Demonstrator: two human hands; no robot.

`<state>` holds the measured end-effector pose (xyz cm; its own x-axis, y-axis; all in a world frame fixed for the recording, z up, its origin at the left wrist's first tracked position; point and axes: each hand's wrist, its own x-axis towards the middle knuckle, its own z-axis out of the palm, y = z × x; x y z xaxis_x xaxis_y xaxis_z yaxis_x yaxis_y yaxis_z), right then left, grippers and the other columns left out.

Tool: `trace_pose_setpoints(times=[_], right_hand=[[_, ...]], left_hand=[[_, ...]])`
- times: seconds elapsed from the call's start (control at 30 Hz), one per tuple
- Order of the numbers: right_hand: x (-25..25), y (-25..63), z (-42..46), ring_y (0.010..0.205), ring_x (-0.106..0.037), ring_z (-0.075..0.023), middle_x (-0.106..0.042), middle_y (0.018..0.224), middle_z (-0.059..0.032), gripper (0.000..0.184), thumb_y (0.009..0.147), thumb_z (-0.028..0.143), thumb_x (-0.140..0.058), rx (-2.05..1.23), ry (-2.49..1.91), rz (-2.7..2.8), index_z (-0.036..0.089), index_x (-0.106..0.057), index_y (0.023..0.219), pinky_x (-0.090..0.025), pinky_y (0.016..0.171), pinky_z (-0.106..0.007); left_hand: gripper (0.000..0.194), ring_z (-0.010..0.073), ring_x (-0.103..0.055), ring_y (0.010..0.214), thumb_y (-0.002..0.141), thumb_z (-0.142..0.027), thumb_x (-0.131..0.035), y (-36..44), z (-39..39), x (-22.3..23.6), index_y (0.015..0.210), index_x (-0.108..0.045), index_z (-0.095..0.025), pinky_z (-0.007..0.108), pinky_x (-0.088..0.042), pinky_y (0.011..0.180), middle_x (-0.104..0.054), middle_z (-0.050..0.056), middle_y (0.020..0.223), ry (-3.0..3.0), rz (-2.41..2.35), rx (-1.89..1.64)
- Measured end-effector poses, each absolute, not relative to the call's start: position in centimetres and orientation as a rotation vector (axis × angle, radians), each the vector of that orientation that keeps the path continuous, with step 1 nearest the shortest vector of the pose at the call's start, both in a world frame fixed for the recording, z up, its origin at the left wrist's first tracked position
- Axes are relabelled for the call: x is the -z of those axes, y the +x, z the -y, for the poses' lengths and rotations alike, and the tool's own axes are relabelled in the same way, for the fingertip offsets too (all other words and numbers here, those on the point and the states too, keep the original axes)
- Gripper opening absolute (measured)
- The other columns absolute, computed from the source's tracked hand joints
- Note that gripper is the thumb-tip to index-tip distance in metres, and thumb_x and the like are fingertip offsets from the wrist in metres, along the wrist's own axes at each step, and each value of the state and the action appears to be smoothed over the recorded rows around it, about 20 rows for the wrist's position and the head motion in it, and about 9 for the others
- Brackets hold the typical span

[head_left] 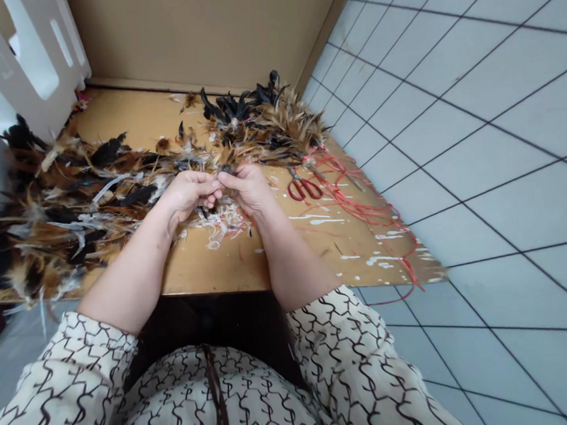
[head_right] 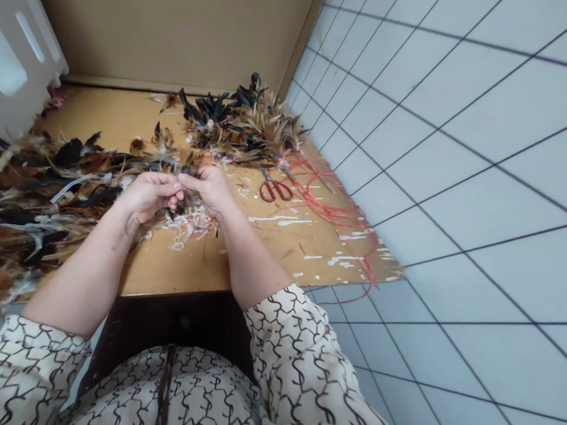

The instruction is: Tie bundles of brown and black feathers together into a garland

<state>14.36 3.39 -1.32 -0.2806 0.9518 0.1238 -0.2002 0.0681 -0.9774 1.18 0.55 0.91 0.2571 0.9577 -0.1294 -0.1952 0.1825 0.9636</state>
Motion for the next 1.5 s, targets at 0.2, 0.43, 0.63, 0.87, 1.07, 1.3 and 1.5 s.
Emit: trace_pose_setpoints(times=[0.2,0.43,0.63,0.87,1.07,1.3,1.5], right_hand=[[1.3,14.5,-3.3,0.05,-0.055,-0.0098,-0.059,0.051,0.0011,0.036,0.047,0.043,-0.078,-1.461,-0.834,1.345,0.014,-0.058,0.056,-0.045,0.051,-0.023],[1.1,14.6,-3.2,0.047,-0.053,-0.0094,-0.058,0.049,0.001,0.039,0.047,0.046,-0.078,-1.527,-0.79,1.376,0.014,-0.057,0.056,-0.044,0.05,-0.023],[1.6,14.5,-3.9,0.053,-0.055,-0.0109,-0.059,0.054,0.0003,0.035,0.052,0.043,-0.076,-1.476,-0.8,1.329,0.014,-0.057,0.06,-0.044,0.053,-0.024],[1.1,15.1,-4.5,0.053,-0.049,-0.0075,-0.051,0.054,0.0049,0.031,0.056,0.039,-0.075,-1.31,-0.801,1.254,0.018,-0.055,0.066,-0.04,0.052,-0.021],[0.5,16.4,-5.1,0.047,-0.04,-0.0054,-0.044,0.052,0.0062,0.025,0.063,0.038,-0.07,-1.253,-0.834,1.162,0.019,-0.054,0.066,-0.038,0.049,-0.021],[-0.2,17.2,-5.4,0.045,-0.038,-0.0043,-0.045,0.05,0.0058,0.025,0.064,0.038,-0.07,-1.213,-0.897,1.171,0.018,-0.056,0.064,-0.034,0.045,-0.02],[-3.9,18.0,-3.9,0.05,-0.045,-0.0057,-0.052,0.054,0.0034,0.027,0.063,0.04,-0.069,-0.978,-0.978,1.453,0.016,-0.057,0.063,-0.035,0.047,-0.019]], left_hand=[[0.01,0.0035,-0.047,0.038,0.063,-0.011,-0.069,0.8,-0.7,-0.6,0.059,-0.06,-0.008,0.016,-0.041,0.041,-0.057,0.0,0.048,1.038,-0.933,-0.958],[0.011,0.0043,-0.046,0.037,0.063,-0.009,-0.066,1.1,-0.6,-0.6,0.055,-0.059,-0.01,0.017,-0.04,0.04,-0.057,0.0,0.046,1.08,-0.953,-0.996],[0.016,0.0037,-0.044,0.035,0.062,-0.013,-0.069,1.5,-0.5,-0.6,0.052,-0.057,-0.011,0.017,-0.038,0.038,-0.055,-0.002,0.044,1.162,-1.067,-1.074],[0.018,0.0032,-0.041,0.034,0.064,-0.008,-0.064,1.5,-0.6,-0.6,0.049,-0.056,-0.011,0.017,-0.036,0.039,-0.054,-0.002,0.042,1.232,-1.147,-1.109],[0.015,0.0029,-0.042,0.034,0.062,-0.01,-0.067,1.2,-0.8,-0.7,0.051,-0.057,-0.011,0.016,-0.037,0.039,-0.054,-0.002,0.042,1.173,-1.176,-1.178],[0.014,0.0029,-0.043,0.035,0.06,-0.017,-0.069,0.5,-1.1,-0.7,0.055,-0.058,-0.011,0.017,-0.038,0.04,-0.056,-0.002,0.046,1.061,-1.064,-1.303],[0.016,0.0029,-0.043,0.036,0.058,-0.018,-0.071,0.7,-1.1,-0.6,0.055,-0.057,-0.011,0.016,-0.037,0.039,-0.057,-0.002,0.046,1.044,-1.018,-1.302]])
